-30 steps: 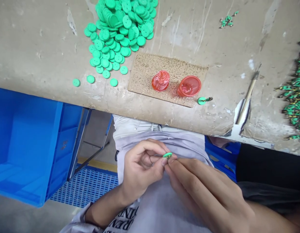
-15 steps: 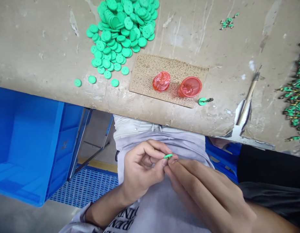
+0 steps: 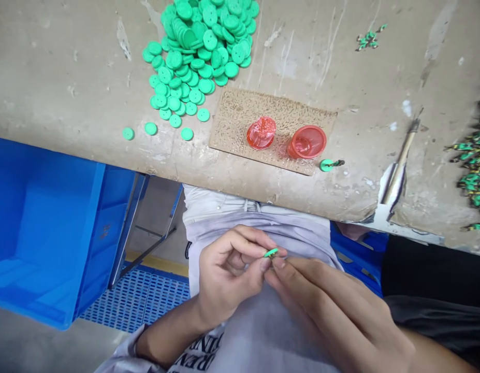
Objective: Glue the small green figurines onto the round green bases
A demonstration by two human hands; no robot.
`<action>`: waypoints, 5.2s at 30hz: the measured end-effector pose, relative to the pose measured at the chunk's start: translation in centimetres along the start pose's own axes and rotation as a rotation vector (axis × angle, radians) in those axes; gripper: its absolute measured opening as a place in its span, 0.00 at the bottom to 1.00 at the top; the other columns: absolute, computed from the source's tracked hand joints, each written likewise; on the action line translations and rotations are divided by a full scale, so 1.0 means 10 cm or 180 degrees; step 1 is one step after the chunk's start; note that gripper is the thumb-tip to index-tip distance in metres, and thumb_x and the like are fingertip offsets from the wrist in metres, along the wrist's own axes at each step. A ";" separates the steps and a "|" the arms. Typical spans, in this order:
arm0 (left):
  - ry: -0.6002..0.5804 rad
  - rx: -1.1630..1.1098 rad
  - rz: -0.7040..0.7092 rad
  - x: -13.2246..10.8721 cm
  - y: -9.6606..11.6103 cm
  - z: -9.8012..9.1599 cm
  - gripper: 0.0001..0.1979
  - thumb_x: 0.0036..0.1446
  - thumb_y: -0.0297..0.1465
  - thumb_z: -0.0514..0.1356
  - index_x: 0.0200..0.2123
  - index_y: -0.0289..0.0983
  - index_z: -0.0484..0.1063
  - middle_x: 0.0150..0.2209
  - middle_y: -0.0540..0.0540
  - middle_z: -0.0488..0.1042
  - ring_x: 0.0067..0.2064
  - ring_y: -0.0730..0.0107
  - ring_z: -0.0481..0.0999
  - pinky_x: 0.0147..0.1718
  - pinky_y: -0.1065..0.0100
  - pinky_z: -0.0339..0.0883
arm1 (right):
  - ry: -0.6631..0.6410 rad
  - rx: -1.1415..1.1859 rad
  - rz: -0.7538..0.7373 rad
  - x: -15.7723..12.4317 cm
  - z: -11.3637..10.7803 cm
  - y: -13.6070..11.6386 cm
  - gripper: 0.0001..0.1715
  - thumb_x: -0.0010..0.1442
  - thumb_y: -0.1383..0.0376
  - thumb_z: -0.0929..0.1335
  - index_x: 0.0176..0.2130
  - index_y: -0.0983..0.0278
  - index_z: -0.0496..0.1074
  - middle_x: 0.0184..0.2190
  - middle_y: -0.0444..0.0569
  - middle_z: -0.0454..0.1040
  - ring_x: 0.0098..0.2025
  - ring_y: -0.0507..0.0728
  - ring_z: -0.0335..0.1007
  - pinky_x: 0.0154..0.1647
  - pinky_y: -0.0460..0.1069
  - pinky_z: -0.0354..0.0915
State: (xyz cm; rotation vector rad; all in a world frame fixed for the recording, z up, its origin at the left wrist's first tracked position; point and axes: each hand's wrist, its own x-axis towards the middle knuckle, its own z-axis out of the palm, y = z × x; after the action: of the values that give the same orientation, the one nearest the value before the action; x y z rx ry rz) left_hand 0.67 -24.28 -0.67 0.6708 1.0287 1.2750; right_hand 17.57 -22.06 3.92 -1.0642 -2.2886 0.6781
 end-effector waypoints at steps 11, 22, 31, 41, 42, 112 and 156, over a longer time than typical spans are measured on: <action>-0.0100 0.0124 0.0210 0.02 0.00 0.00 0.08 0.60 0.21 0.69 0.41 0.37 0.81 0.40 0.44 0.83 0.40 0.64 0.87 0.40 0.68 0.85 | -0.0003 0.0908 0.0404 -0.08 0.02 0.06 0.15 0.64 0.76 0.73 0.49 0.69 0.72 0.39 0.50 0.82 0.37 0.54 0.83 0.39 0.44 0.81; -0.0045 0.0093 0.0086 0.01 0.01 -0.01 0.09 0.61 0.22 0.68 0.42 0.40 0.82 0.40 0.46 0.83 0.41 0.68 0.85 0.39 0.71 0.83 | -0.0095 0.0928 0.0613 0.03 -0.03 0.10 0.05 0.70 0.71 0.68 0.46 0.64 0.70 0.32 0.46 0.82 0.30 0.52 0.82 0.33 0.43 0.79; -0.0071 0.0744 -0.0065 0.02 0.05 -0.04 0.04 0.59 0.27 0.71 0.39 0.39 0.85 0.36 0.43 0.83 0.37 0.65 0.84 0.33 0.71 0.81 | -0.0674 0.1409 0.1201 0.10 -0.13 0.29 0.07 0.67 0.71 0.69 0.45 0.61 0.74 0.28 0.42 0.77 0.24 0.49 0.72 0.24 0.42 0.68; -0.0359 0.1007 -0.0054 0.00 0.10 -0.08 0.09 0.60 0.26 0.70 0.43 0.41 0.86 0.36 0.44 0.82 0.35 0.69 0.82 0.31 0.74 0.77 | -0.1402 0.1715 0.1173 0.18 -0.19 0.33 0.05 0.69 0.69 0.67 0.40 0.63 0.75 0.25 0.39 0.73 0.23 0.47 0.65 0.25 0.41 0.64; -0.0390 0.1016 -0.0052 -0.01 0.11 -0.08 0.09 0.60 0.25 0.70 0.44 0.41 0.86 0.36 0.44 0.82 0.35 0.69 0.82 0.31 0.74 0.77 | -0.1443 0.1748 0.1187 0.19 -0.19 0.33 0.06 0.69 0.70 0.67 0.39 0.63 0.74 0.25 0.39 0.72 0.23 0.46 0.65 0.25 0.41 0.64; -0.0461 0.1639 0.0672 -0.06 0.17 -0.04 0.11 0.58 0.18 0.67 0.42 0.37 0.80 0.38 0.45 0.81 0.37 0.70 0.82 0.37 0.71 0.80 | -0.1681 0.2040 -0.0048 0.23 -0.05 0.58 0.11 0.66 0.73 0.63 0.32 0.63 0.69 0.24 0.40 0.62 0.24 0.50 0.56 0.24 0.47 0.55; -0.0727 0.1588 0.0859 0.00 0.23 -0.06 0.06 0.62 0.20 0.66 0.38 0.37 0.81 0.39 0.44 0.79 0.34 0.73 0.81 0.30 0.74 0.78 | -0.1016 0.2105 -0.0157 0.17 0.02 0.55 0.08 0.64 0.74 0.64 0.38 0.61 0.69 0.25 0.44 0.72 0.22 0.51 0.62 0.22 0.47 0.57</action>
State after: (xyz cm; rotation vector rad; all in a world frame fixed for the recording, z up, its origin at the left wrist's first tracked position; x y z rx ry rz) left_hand -0.89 -23.85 1.02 1.3434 1.0981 1.1382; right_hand 19.47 -17.66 0.70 -0.6087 -2.0692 1.5344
